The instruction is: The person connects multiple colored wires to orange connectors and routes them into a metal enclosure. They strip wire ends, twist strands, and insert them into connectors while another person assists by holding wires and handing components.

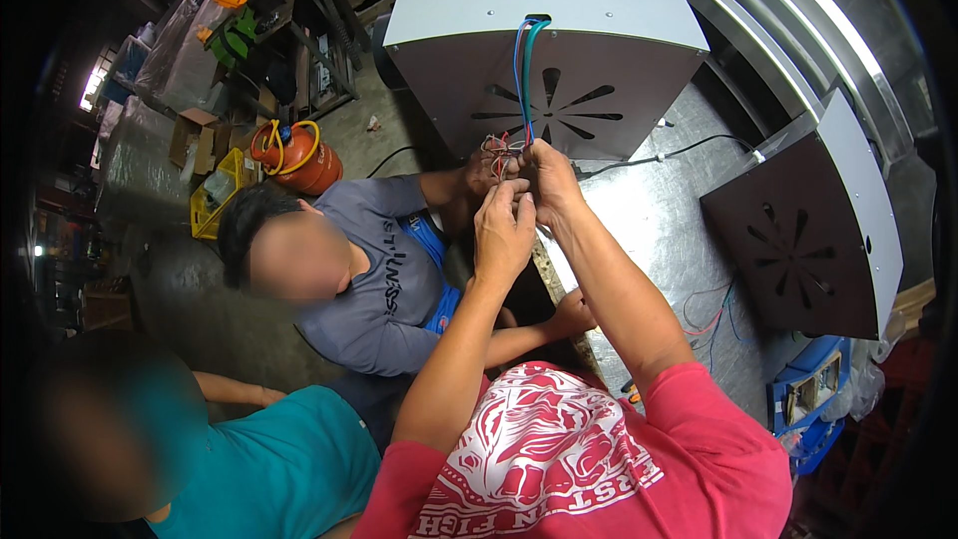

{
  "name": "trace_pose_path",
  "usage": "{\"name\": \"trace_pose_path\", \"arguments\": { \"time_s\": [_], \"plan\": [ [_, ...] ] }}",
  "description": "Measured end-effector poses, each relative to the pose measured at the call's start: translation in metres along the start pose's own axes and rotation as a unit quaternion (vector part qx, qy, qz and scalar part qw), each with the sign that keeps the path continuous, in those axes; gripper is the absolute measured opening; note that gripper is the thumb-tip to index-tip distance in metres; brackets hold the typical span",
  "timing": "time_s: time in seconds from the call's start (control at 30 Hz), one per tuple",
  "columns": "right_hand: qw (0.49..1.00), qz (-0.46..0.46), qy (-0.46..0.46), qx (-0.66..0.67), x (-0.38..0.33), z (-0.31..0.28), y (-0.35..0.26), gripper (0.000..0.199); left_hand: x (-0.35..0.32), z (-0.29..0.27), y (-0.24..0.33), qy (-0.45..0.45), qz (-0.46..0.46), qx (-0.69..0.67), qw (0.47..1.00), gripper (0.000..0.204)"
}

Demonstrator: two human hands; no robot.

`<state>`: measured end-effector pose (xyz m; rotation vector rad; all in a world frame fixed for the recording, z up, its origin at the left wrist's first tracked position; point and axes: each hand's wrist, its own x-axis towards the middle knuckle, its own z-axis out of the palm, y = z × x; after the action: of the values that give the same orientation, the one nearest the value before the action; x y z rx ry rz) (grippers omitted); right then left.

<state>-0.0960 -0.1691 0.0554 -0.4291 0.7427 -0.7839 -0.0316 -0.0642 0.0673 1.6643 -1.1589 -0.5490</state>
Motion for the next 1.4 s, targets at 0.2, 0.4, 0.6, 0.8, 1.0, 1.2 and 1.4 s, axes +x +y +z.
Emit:
{"name": "trace_pose_path", "arguments": {
  "time_s": [0.2,0.4,0.6,0.8,1.0,1.2,1.4],
  "plan": [
    [1.0,-0.006,-0.03,-0.009,0.002,0.0,-0.002,0.019,-0.005,-0.002,-0.001,-0.007,-0.01,0.002,1.0,0.023],
    [0.998,0.015,-0.054,0.014,0.004,-0.009,-0.005,0.017,-0.006,-0.003,-0.002,-0.013,0.001,0.005,1.0,0.023],
    [0.986,0.07,-0.143,-0.04,-0.003,-0.015,-0.016,0.012,0.008,-0.009,0.001,0.036,0.065,0.035,0.997,0.022],
    [0.975,0.058,-0.169,-0.13,-0.017,-0.02,-0.029,0.012,0.035,-0.021,-0.003,0.07,0.152,0.122,0.978,0.024],
    [0.956,0.028,-0.193,-0.219,-0.025,-0.023,-0.036,0.019,0.043,-0.022,-0.014,-0.022,0.145,0.157,0.977,0.021],
    [0.928,-0.113,-0.14,-0.328,-0.038,-0.024,-0.034,0.021,0.033,-0.013,-0.017,-0.028,0.047,0.016,0.998,0.023],
    [0.864,-0.241,-0.093,-0.432,-0.04,-0.027,-0.025,0.025,0.031,-0.004,-0.023,-0.007,0.04,0.019,0.999,0.025]
  ]
}}
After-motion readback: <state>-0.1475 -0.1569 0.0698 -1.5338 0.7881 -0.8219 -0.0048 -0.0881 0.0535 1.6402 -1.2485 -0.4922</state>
